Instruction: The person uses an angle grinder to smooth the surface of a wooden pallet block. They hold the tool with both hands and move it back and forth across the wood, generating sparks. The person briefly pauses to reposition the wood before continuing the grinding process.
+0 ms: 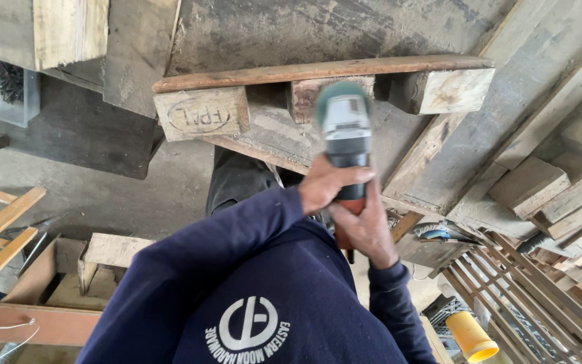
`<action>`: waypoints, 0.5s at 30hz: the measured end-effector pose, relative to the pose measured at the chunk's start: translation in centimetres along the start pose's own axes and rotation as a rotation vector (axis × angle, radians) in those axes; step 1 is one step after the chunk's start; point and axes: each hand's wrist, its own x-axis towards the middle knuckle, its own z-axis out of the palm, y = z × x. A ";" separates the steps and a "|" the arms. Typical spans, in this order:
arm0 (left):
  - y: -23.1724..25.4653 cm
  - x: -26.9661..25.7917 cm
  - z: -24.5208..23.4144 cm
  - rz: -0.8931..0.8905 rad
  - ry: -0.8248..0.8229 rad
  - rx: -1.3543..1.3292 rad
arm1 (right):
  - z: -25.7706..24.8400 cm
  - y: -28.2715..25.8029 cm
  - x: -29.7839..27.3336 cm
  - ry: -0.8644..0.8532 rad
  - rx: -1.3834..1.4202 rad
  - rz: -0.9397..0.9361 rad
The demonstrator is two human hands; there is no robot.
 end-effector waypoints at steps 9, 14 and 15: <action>1.3 -3.4 -1.7 0.082 0.145 -0.201 | 0.7 -1.8 0.7 -0.133 0.050 -0.054; 0.6 -1.0 0.0 0.082 0.093 -0.201 | -1.3 -0.5 0.9 -0.058 0.075 0.000; 0.5 -0.5 0.3 0.067 0.087 -0.180 | -1.7 -0.1 0.9 -0.042 0.074 -0.013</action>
